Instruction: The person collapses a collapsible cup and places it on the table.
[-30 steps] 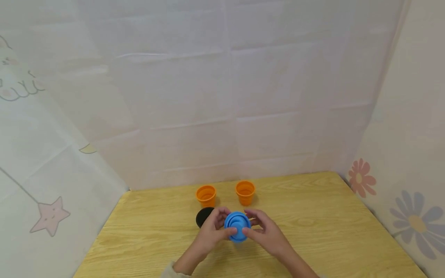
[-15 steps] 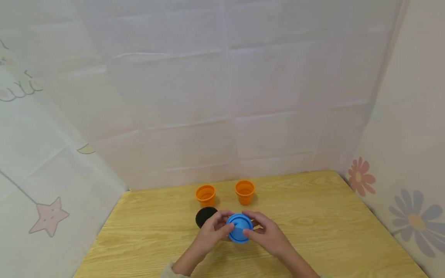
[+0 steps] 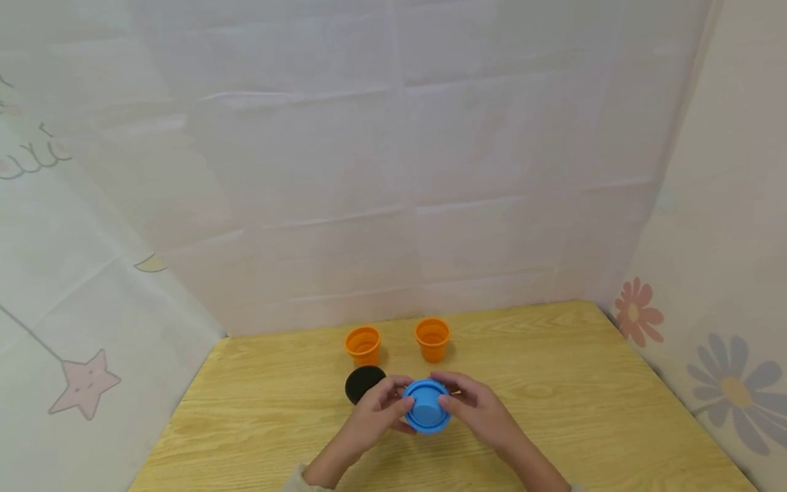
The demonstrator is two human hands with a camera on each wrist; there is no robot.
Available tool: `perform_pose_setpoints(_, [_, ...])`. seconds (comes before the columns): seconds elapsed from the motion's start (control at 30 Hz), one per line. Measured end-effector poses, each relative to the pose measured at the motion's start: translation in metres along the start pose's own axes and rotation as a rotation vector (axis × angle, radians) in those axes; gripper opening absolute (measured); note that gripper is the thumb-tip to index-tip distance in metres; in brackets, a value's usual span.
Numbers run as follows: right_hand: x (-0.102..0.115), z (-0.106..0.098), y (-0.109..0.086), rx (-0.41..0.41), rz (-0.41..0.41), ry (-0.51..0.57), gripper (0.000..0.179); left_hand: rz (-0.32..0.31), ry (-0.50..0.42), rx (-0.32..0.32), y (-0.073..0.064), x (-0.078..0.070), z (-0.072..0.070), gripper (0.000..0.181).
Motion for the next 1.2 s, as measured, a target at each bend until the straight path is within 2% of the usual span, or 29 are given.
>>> perform_pose_setpoints(0.27, [0.002,0.000,0.001,-0.008,-0.043,-0.015,0.039,0.033,0.032,-0.009,-0.001,-0.005,-0.001,0.042])
perform_pose_setpoints(0.4, [0.001,0.001,0.002,-0.014,-0.033,-0.035,0.039,0.057,0.097,-0.035,0.001,-0.006,-0.002,0.037])
perform_pose_setpoints(0.63, [-0.002,0.002,0.003,-0.048,0.031,-0.036,0.044,0.092,0.239,-0.092,0.002,-0.009,-0.003,0.028])
perform_pose_setpoints(0.77, [0.001,0.002,0.002,-0.102,-0.015,-0.084,0.041,0.111,0.289,-0.107,0.003,-0.013,-0.001,0.025])
perform_pose_setpoints(0.9, [0.006,0.000,0.002,-0.171,-0.086,-0.181,0.036,0.127,0.360,-0.137,0.003,-0.018,-0.002,0.022])
perform_pose_setpoints(1.1, [0.010,-0.002,0.002,-0.247,-0.110,-0.313,0.026,0.127,0.361,-0.162,0.005,-0.019,-0.001,0.019])
perform_pose_setpoints(1.2, [0.010,-0.004,0.002,-0.263,-0.090,-0.308,0.023,0.121,0.332,-0.158,0.007,-0.018,0.000,0.020])
Point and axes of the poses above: each hand's wrist, its own y-axis towards the middle knuckle, its own z-axis out of the palm, x = y × z, the point moved 9 cm from there along y, towards the middle knuckle, and after that the axes turned 6 degrees about -y, right-handed, at the moved point
